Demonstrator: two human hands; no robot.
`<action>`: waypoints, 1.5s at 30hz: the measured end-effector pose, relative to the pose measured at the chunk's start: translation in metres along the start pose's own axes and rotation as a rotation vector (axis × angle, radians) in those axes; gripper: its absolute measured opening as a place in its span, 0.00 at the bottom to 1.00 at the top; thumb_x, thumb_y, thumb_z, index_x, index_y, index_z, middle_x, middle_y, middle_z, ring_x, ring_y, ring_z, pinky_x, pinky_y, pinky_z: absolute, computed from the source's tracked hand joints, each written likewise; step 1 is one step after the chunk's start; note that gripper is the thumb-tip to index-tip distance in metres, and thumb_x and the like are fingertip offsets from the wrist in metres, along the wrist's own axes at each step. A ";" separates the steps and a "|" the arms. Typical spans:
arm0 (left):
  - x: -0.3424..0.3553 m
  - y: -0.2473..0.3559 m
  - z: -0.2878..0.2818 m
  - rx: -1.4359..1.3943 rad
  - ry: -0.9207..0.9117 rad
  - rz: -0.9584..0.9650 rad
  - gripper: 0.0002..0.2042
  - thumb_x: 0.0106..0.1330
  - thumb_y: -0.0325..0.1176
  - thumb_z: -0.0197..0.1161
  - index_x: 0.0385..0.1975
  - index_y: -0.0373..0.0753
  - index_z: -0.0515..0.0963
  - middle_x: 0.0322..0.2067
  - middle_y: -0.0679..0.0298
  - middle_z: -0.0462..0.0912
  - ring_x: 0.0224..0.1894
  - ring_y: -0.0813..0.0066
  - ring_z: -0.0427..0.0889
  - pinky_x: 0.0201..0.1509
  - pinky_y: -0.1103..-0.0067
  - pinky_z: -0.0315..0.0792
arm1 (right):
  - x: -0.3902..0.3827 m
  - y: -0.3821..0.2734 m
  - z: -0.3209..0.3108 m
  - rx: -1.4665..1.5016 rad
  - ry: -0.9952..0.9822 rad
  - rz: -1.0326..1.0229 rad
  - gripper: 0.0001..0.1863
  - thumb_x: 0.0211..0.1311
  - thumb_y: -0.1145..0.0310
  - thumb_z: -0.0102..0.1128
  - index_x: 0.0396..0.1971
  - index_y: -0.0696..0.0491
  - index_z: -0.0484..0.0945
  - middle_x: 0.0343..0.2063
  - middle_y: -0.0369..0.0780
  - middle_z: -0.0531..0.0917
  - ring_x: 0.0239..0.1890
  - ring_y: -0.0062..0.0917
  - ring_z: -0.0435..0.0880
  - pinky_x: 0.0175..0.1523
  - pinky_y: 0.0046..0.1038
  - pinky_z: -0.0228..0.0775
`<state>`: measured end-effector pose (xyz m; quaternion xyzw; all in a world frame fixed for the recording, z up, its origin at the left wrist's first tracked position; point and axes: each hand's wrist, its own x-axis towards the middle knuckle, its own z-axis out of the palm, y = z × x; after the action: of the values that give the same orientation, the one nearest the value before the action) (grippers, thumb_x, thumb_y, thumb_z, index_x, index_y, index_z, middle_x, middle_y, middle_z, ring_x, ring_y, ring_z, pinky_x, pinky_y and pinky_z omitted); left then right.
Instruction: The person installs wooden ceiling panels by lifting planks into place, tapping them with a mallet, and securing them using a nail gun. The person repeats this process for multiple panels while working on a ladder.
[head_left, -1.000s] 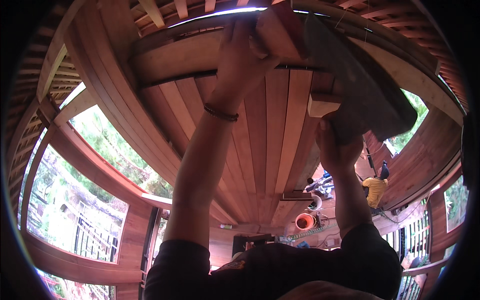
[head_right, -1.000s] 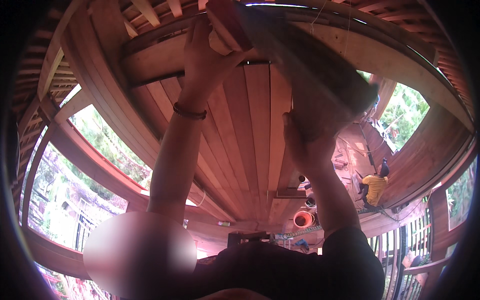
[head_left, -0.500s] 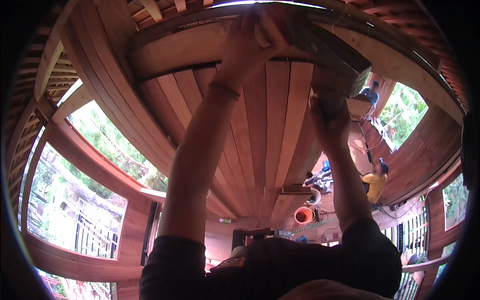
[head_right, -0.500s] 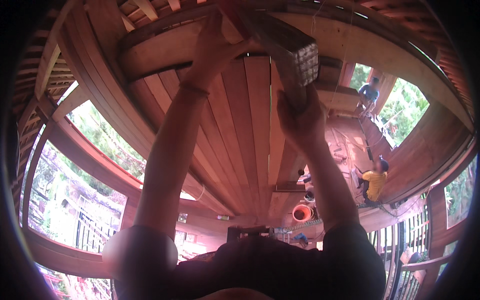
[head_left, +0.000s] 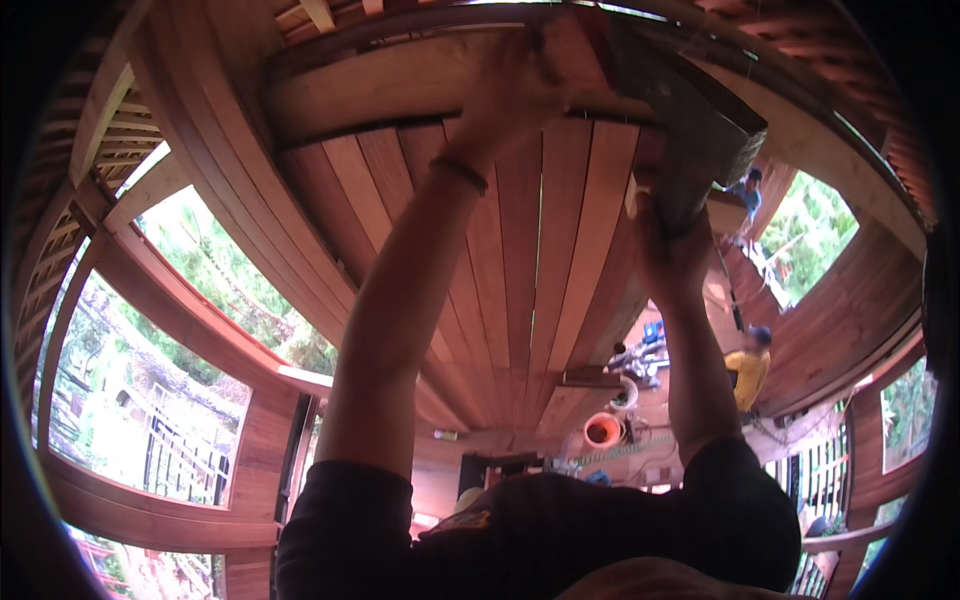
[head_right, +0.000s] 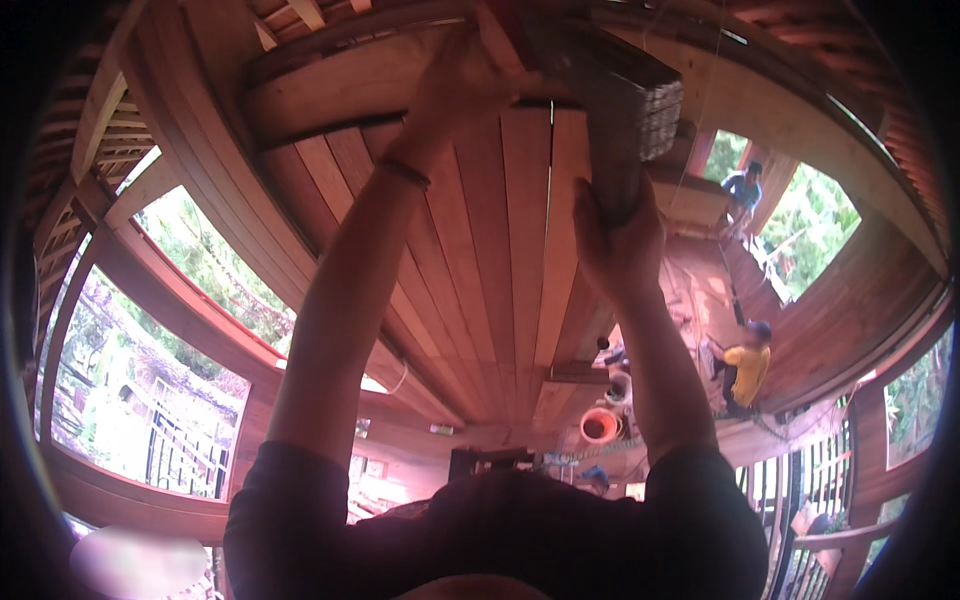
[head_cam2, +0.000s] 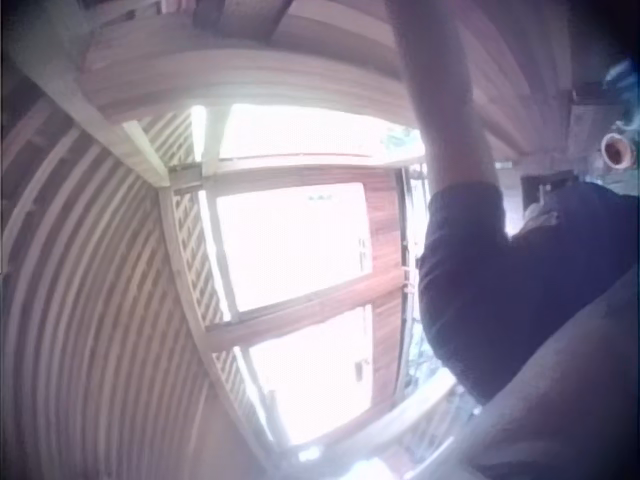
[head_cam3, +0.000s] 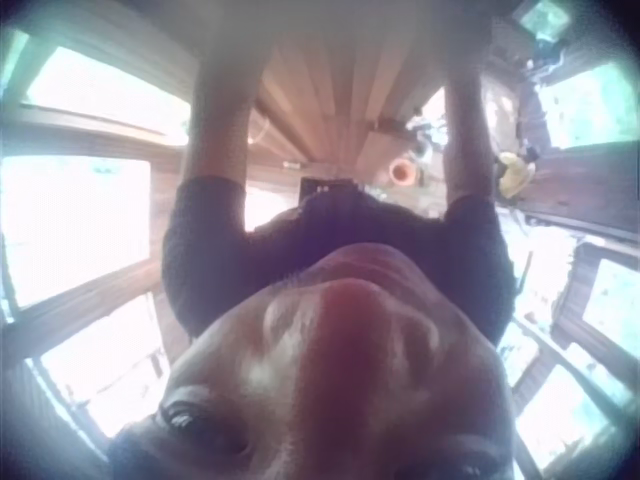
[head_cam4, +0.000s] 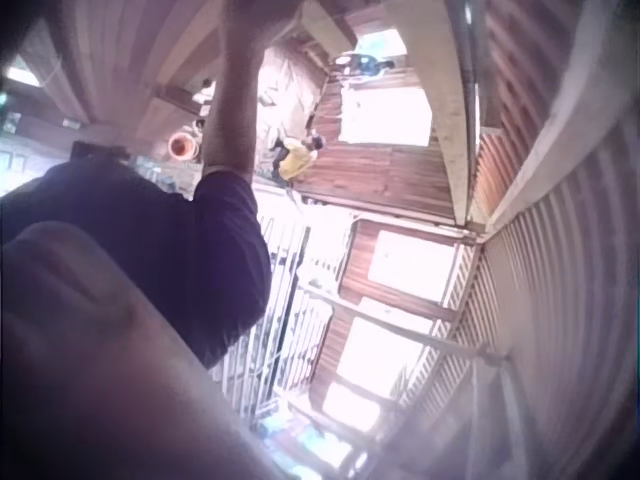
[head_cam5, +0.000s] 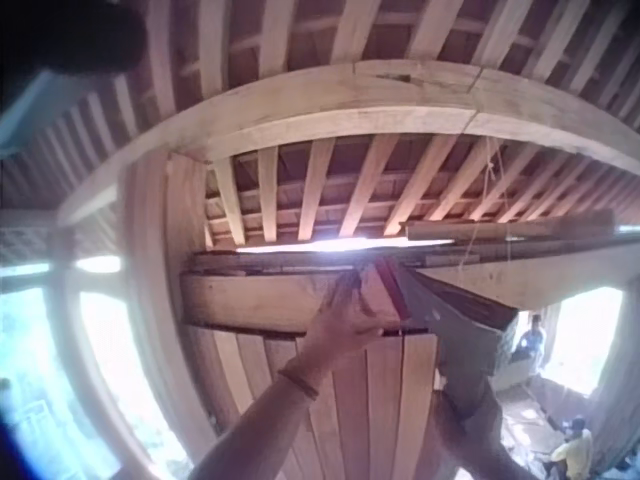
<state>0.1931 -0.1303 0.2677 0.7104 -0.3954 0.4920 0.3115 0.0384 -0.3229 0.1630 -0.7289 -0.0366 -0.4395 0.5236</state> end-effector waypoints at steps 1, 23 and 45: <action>-0.001 -0.003 0.002 -0.002 -0.044 -0.053 0.49 0.48 0.38 0.79 0.72 0.39 0.59 0.67 0.48 0.69 0.69 0.49 0.70 0.71 0.63 0.69 | 0.000 -0.003 0.000 0.076 -0.031 0.174 0.12 0.66 0.67 0.68 0.42 0.57 0.76 0.25 0.34 0.81 0.27 0.14 0.80 0.30 0.22 0.72; 0.006 -0.085 -0.026 0.132 -0.105 -0.133 0.37 0.55 0.30 0.66 0.69 0.38 0.63 0.66 0.45 0.69 0.70 0.47 0.66 0.73 0.59 0.65 | -0.011 0.022 -0.019 0.422 0.051 -0.370 0.07 0.67 0.76 0.65 0.41 0.57 0.77 0.27 0.38 0.82 0.25 0.21 0.78 0.30 0.27 0.71; 0.020 -0.086 -0.017 0.463 -0.123 -0.006 0.35 0.54 0.32 0.66 0.67 0.39 0.66 0.65 0.49 0.70 0.69 0.47 0.66 0.73 0.58 0.63 | -0.018 0.033 -0.020 0.679 0.029 -0.015 0.05 0.69 0.76 0.62 0.40 0.55 0.75 0.26 0.37 0.79 0.28 0.21 0.78 0.31 0.25 0.67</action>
<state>0.2639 -0.0793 0.2877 0.7926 -0.2881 0.5245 0.1171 0.0319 -0.3466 0.1275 -0.5065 -0.1786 -0.4164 0.7336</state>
